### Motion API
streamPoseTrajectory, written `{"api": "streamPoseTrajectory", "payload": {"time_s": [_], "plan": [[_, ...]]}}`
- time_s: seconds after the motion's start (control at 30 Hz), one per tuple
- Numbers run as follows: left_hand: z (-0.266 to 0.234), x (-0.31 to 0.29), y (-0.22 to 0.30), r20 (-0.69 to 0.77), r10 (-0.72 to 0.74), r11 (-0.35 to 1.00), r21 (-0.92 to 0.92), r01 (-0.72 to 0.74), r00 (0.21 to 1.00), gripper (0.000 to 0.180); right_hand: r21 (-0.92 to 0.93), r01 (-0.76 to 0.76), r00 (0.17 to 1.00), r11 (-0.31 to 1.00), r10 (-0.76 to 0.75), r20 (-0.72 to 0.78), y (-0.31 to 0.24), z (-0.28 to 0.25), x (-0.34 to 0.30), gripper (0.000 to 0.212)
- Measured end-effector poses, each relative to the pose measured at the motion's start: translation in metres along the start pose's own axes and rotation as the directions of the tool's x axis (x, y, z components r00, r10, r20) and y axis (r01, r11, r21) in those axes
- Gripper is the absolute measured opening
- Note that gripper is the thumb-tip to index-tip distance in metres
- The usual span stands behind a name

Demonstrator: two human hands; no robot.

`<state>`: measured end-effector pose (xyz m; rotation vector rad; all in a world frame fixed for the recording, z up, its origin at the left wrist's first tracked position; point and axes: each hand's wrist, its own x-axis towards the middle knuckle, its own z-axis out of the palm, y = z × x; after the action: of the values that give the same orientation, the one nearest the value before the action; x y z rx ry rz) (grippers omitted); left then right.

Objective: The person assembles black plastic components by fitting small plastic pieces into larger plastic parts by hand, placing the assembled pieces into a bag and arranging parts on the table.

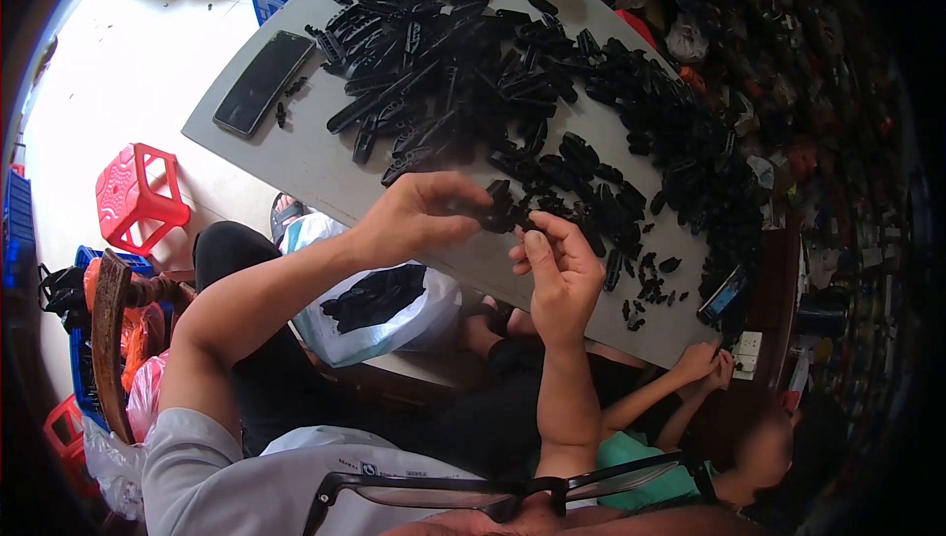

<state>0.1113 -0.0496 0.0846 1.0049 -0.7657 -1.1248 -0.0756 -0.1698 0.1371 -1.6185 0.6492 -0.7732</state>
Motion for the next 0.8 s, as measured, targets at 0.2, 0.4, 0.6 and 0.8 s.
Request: {"api": "streamPoseTrajectory", "payload": {"time_s": [0.2, 0.4, 0.6, 0.8], "plan": [[0.003, -0.001, -0.001, 0.085, -0.078, 0.997, -0.005, 0.079, 0.993, 0.034, -0.318, 0.221, 0.975, 0.922, -0.201, 0.093, 0.005, -0.007, -0.005, 0.02], [0.009, -0.002, -0.003, 0.102, -0.054, 0.996, -0.064, 0.061, 0.993, 0.031, -0.402, 0.377, 0.926, 0.834, -0.349, 0.144, 0.003, -0.001, -0.003, 0.017], [0.005, -0.001, -0.009, 0.128, 0.017, 1.0, 0.01, -0.018, 0.992, 0.027, -0.494, 0.417, 0.909, 0.763, -0.348, 0.229, 0.003, 0.0, -0.005, 0.017], [0.003, -0.004, -0.008, 0.14, 0.021, 0.99, 0.135, -0.04, 0.99, 0.026, -0.548, 0.505, 0.854, 0.667, -0.479, 0.203, -0.006, 0.006, 0.004, 0.025]]}}
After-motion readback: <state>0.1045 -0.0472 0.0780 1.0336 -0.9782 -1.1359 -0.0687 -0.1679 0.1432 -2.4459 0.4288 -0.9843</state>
